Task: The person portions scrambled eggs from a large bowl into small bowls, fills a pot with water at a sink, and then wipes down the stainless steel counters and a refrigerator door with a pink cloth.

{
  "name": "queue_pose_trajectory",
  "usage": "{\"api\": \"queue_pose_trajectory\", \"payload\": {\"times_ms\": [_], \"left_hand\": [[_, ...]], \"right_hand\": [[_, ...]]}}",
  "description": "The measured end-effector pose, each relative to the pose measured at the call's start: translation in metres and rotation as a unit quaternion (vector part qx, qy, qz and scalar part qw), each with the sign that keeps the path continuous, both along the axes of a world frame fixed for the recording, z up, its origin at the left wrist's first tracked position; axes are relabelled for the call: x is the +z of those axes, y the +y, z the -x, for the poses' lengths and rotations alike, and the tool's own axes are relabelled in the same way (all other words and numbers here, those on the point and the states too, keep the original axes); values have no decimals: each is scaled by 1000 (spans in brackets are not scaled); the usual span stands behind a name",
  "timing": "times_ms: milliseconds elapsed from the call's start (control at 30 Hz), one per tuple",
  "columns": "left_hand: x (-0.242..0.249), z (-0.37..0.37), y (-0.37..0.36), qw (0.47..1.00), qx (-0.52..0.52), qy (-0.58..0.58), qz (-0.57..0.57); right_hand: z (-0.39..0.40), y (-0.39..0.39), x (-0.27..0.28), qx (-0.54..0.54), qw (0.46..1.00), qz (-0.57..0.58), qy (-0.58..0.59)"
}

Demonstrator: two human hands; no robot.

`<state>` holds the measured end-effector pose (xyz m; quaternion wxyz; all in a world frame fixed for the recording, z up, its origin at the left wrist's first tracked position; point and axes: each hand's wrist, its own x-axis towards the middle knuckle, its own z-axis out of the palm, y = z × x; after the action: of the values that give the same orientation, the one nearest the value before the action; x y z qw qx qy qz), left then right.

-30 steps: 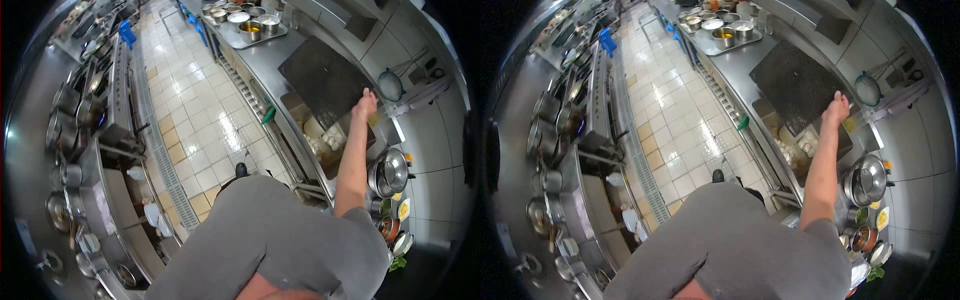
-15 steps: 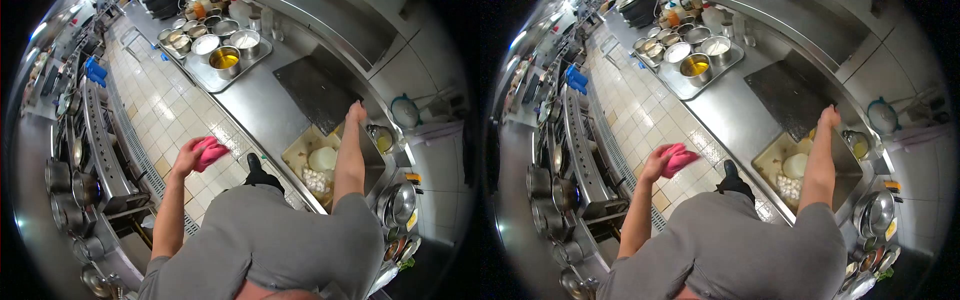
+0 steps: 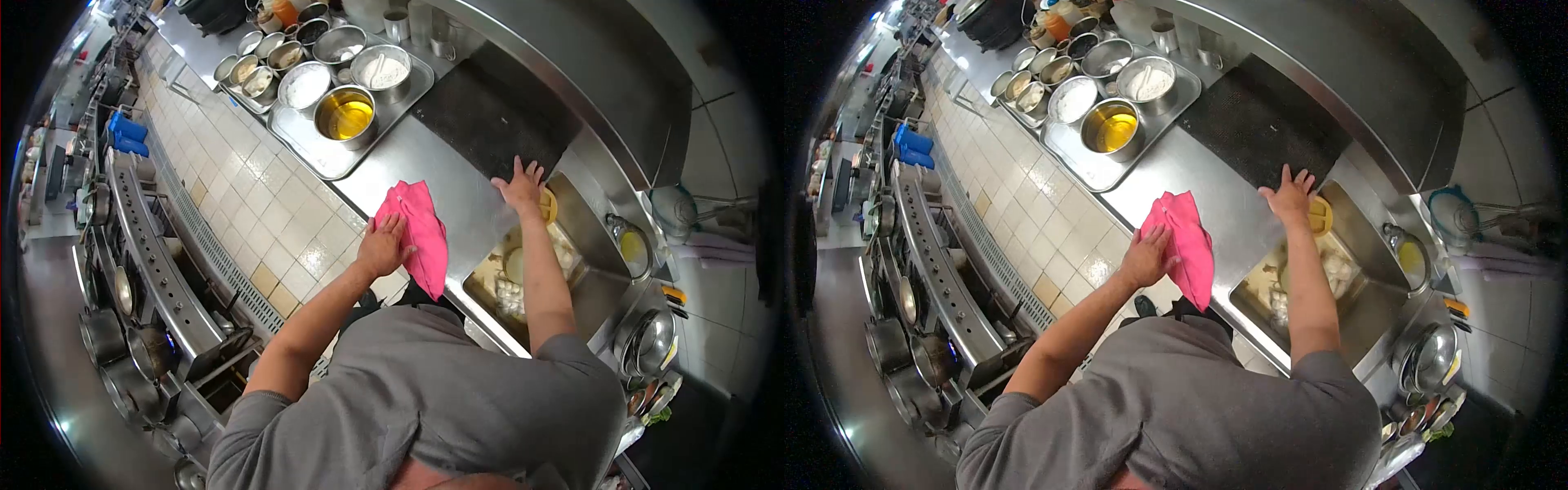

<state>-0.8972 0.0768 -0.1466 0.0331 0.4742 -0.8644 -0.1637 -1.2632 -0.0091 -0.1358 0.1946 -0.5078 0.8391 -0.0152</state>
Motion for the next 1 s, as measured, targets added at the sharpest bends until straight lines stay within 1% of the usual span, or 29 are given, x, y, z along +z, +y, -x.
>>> {"api": "queue_pose_trajectory", "payload": {"times_ms": [33, 67, 133, 167, 233, 267, 333, 367, 433, 467, 533, 567, 600, 633, 667, 700, 733, 767, 800, 833, 867, 900, 933, 967, 1000], "left_hand": [[-3, 3, -2, 999, 17, -6, -41], [-2, 7, -8, 999, 13, -8, -41], [-2, 12, -14, 994, 82, 60, -44], [-6, 14, -18, 994, 81, 59, -50], [-16, 16, -29, 993, 97, 4, -69], [-17, 17, -30, 992, 97, 1, -76], [-7, 21, -32, 995, 86, -51, -25], [4, 23, -31, 996, 70, -63, -7], [10, 24, -26, 997, 58, -44, 21], [9, 24, -23, 997, 53, -39, 35], [-24, 25, -12, 999, 35, -25, 6], [-37, 26, -5, 999, 27, -7, -15], [-36, 28, 0, 999, 28, -9, -20], [-29, 31, 0, 997, -26, 9, -66], [-24, 33, 0, 990, -79, 26, -113], [-20, 31, 1, 986, -97, 84, -105], [-19, 24, -4, 986, -98, 84, -105], [-19, 11, -12, 981, -96, 96, -136], [-17, -3, -16, 974, -97, 109, -172], [3, -17, -12, 979, -1, 161, -122], [2, -41, -10, 960, 62, 258, -84], [19, -65, -1, 960, 150, 233, -41], [24, -99, 7, 957, 210, 198, -24], [9, -141, 24, 949, 259, 177, -20], [-10, -195, 44, 935, 319, 155, -1]], "right_hand": [[-4, 1, -3, 3, 1000, -3, 26], [-6, -1, -5, 4, 999, -2, 52], [-2, -17, -6, -10, 999, -2, 36], [1, -24, -13, 3, 999, -2, 38], [1, -30, -15, 22, 998, 14, 61], [0, -29, -15, 22, 998, 6, 58], [1, -30, -15, 20, 999, 26, 33], [2, -29, -14, 19, 999, 13, 29], [2, -29, -18, 27, 998, 40, 35], [3, -32, -27, 24, 999, 32, 31], [8, -29, -41, 33, 995, 67, 66], [2, -19, -37, 31, 995, 61, 66], [-16, -4, -25, 112, 982, 127, 83], [-38, 8, -14, 194, 957, 195, 97], [-61, 29, -27, 256, 950, 181, -1], [-89, 60, -46, 313, 931, 162, -99], [-117, 92, -49, 392, 899, 165, -108], [-141, 120, -45, 466, 862, 164, -114], [-156, 138, -37, 452, 878, 118, -107], [-163, 141, -37, 426, 887, 132, -117], [-168, 137, -40, 407, 892, 151, -126], [-169, 126, -46, 388, 907, 155, -55], [-174, 116, -55, 376, 912, 165, 6], [-158, 117, -74, 311, 941, 81, -103], [-157, 107, -106, 276, 926, 252, 52]]}}
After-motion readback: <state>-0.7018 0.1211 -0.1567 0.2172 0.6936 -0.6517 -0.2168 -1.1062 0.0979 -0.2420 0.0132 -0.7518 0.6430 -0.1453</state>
